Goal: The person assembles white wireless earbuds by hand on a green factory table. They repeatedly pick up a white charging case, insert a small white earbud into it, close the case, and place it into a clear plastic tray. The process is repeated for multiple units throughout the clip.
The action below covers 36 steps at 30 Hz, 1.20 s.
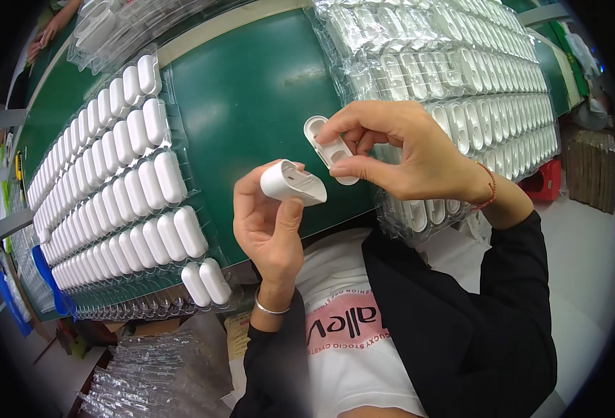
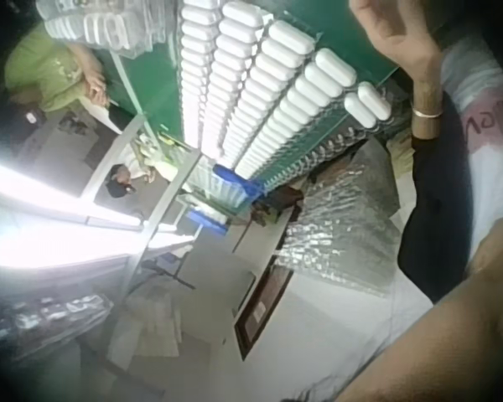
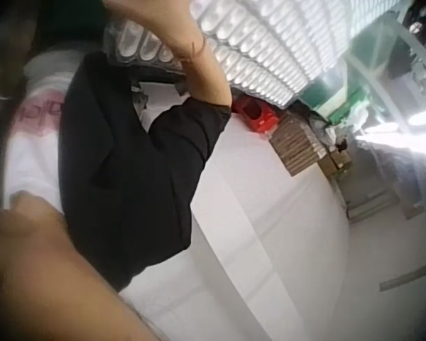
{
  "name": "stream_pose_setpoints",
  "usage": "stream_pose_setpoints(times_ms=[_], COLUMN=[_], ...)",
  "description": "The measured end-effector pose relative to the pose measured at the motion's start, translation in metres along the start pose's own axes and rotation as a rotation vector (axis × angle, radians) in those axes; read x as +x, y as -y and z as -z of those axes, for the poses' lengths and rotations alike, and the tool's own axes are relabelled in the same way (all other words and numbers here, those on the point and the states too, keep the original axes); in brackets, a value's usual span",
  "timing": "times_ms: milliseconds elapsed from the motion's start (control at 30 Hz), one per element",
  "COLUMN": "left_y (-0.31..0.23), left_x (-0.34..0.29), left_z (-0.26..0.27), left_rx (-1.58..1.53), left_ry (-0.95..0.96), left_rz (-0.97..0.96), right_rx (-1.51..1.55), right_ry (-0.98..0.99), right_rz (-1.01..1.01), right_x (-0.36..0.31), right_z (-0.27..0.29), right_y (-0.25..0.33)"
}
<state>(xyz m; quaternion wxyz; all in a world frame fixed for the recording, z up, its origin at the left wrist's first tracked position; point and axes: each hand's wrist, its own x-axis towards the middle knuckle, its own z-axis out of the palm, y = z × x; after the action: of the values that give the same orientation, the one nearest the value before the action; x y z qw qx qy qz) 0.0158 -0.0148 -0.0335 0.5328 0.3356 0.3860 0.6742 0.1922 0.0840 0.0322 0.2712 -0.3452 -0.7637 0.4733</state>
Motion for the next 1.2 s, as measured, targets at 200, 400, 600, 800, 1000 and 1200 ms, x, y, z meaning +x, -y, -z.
stream_pose_setpoints(times_ms=[200,400,600,800,1000,1200], left_y=[-0.002,-0.006,-0.009,-0.008,0.001,0.008], left_x=[-0.001,0.002,0.005,0.004,0.004,0.010], left_z=[0.004,0.002,-0.004,-0.005,-0.008,-0.007], left_rx=[-0.056,-0.123,-0.188,-0.098,-0.109,-0.079], left_ry=[-0.031,0.038,-0.020,0.014,0.029,0.111], left_rz=[0.108,0.176,0.249,0.185,0.051,0.016], right_rx=[-0.010,-0.056,-0.110,-0.143,-0.240,-0.300], right_ry=[0.007,-0.015,-0.016,-0.021,-0.029,-0.019], right_rz=[0.007,0.061,0.125,0.162,0.206,0.163], right_x=[0.000,0.000,-0.001,-0.001,-0.003,-0.006], right_z=[0.000,-0.003,-0.005,-0.006,-0.011,-0.010], right_y=[0.002,0.001,-0.002,-0.003,-0.004,-0.002])
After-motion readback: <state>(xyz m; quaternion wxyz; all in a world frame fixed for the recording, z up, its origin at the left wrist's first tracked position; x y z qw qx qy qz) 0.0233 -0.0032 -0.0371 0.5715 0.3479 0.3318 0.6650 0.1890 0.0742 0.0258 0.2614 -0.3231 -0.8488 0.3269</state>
